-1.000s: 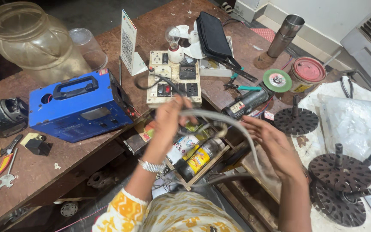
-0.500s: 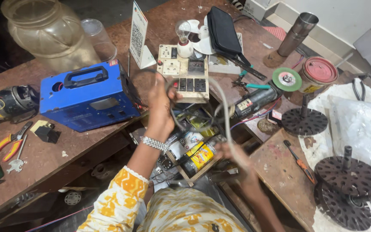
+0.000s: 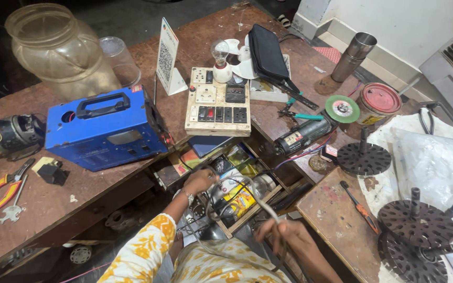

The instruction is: The person cleans a metal motor stator with a brush, then inserts small white plastic spacers into the slots of the stator. They handle several stators, placing them on the workbench and picking them up to insert the spacers one by one.

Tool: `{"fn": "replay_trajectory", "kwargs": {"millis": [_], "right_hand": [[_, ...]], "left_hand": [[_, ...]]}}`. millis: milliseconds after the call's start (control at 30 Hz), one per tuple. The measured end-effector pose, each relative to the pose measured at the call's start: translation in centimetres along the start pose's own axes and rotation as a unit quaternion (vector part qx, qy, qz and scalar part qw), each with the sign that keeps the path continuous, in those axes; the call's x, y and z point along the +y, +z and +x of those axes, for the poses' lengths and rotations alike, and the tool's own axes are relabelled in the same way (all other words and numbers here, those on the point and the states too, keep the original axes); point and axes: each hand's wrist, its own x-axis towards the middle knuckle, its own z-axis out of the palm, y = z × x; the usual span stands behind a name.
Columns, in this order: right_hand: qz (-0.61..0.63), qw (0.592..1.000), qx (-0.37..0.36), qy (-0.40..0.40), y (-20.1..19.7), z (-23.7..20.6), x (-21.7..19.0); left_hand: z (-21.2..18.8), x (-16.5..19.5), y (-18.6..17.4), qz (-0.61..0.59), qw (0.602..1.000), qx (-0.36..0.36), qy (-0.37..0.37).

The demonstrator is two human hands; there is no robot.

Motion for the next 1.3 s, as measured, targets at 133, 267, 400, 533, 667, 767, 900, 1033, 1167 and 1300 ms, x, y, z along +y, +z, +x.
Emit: {"fn": "replay_trajectory", "kwargs": {"millis": [133, 267, 400, 533, 667, 767, 900, 1033, 1167, 1300], "right_hand": [[0.067, 0.968, 0.073, -0.231, 0.4, 3.5, -0.7], [0.25, 0.902, 0.161, -0.313, 1.5, 7.0, -4.3], [0.359, 0.862, 0.153, -0.323, 2.1, 9.4, -8.0], [0.392, 0.857, 0.12, -0.312, 2.6, 10.2, -9.9], [0.373, 0.859, 0.097, -0.337, 3.3, 9.9, -10.9], [0.371, 0.864, 0.065, -0.335, 3.3, 9.3, -11.5], [0.371, 0.873, -0.019, -0.317, 2.7, 8.2, -11.4], [0.406, 0.848, -0.029, -0.34, 0.7, 6.6, -11.0], [0.429, 0.825, -0.008, -0.368, -3.3, 5.1, -10.6], [0.144, 0.924, 0.205, -0.29, -7.1, 5.6, -7.7]], "left_hand": [[-1.6, -0.5, 0.8, 0.066, 0.996, -0.023, 0.057], [-5.3, -0.8, 4.4, -0.431, 0.892, -0.136, -0.02], [-8.6, -0.5, 7.3, -0.627, 0.734, -0.261, 0.012], [-10.2, -1.0, 8.0, -0.707, 0.639, -0.303, 0.016], [-11.0, -2.3, 6.4, -0.746, 0.542, -0.364, 0.129], [-11.2, -2.6, 4.3, -0.634, 0.626, -0.441, 0.106], [-9.1, -0.8, 3.8, -0.709, 0.624, -0.328, 0.024], [-4.7, -0.5, 3.1, -0.928, 0.363, -0.044, -0.07], [-2.6, -2.1, 1.7, -0.895, 0.444, 0.021, -0.035], [-3.7, -2.4, 0.7, -0.772, 0.634, 0.052, 0.013]]}}
